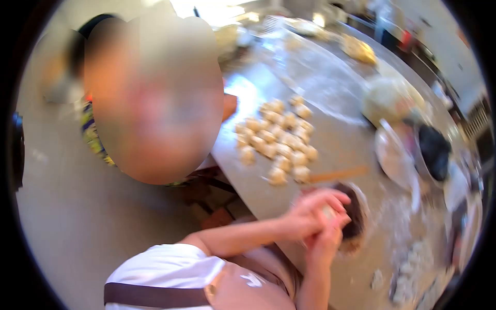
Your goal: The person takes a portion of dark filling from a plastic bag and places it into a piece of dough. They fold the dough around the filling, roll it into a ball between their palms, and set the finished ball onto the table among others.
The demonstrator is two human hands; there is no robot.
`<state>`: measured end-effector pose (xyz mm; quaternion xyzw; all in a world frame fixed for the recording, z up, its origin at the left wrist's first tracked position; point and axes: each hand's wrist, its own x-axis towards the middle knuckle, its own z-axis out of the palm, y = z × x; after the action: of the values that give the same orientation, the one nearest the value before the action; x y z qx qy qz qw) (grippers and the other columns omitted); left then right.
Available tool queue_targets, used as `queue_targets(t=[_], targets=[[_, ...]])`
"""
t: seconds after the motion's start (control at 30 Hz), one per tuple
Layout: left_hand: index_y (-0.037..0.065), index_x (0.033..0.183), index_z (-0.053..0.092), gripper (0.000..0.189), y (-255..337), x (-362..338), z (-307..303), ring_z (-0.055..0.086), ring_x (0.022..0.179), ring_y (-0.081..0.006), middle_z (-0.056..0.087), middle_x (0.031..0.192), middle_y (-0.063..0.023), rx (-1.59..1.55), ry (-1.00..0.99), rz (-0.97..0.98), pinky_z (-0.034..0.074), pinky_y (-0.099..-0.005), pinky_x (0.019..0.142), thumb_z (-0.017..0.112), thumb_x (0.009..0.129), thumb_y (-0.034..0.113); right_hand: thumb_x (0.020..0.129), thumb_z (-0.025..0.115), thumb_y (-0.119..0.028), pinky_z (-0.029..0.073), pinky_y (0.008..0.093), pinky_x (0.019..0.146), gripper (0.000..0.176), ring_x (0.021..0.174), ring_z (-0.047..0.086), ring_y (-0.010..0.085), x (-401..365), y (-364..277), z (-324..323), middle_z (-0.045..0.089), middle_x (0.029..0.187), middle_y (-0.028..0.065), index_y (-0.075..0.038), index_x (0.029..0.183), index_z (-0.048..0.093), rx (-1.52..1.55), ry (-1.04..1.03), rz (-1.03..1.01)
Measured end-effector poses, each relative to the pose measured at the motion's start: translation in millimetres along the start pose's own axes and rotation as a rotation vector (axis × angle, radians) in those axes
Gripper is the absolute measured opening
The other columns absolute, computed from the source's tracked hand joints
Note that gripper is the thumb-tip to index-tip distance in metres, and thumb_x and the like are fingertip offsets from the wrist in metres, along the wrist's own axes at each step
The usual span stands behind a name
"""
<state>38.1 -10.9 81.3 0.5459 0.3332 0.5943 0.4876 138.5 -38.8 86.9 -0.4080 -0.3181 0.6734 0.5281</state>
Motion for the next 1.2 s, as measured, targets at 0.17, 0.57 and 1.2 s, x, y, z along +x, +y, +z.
queue_targets(t=[0.17,0.57,1.2], targets=[[0.003,0.108,0.055,0.054,25,2,-14,0.056,0.095,-0.0182,0.059,0.1,-0.0074,-0.052,-0.217,0.088,0.045,-0.0307,0.083,0.078,0.068,0.032,0.092,0.028,-0.067,0.044,0.0313,0.095,0.065,0.121,0.046,0.0183,0,-12,6,0.043,0.127,0.0069,-0.013,0.128,0.037,0.2,-0.167,0.073],[0.001,0.086,0.055,0.026,21,-17,-18,0.062,0.086,-0.0176,0.06,0.079,-0.0065,-0.114,0.168,-0.04,0.049,-0.0329,0.086,0.047,0.098,0.024,0.095,0.02,-0.063,0.033,0.0321,0.102,0.074,0.126,0.04,0.018,1,3,15,0.041,0.136,0.0075,-0.003,0.136,0.036,-0.282,-0.305,-0.091],[0.001,0.084,0.06,0.025,15,-24,-19,0.061,0.082,-0.0153,0.066,0.086,-0.0073,-0.022,0.069,0.0,0.048,-0.0286,0.072,0.06,0.092,0.024,0.096,0.016,-0.062,0.04,0.0322,0.096,0.073,0.118,0.046,0.0196,3,20,-6,0.045,0.128,0.0097,-0.004,0.138,0.032,-0.258,-0.215,-0.051]])
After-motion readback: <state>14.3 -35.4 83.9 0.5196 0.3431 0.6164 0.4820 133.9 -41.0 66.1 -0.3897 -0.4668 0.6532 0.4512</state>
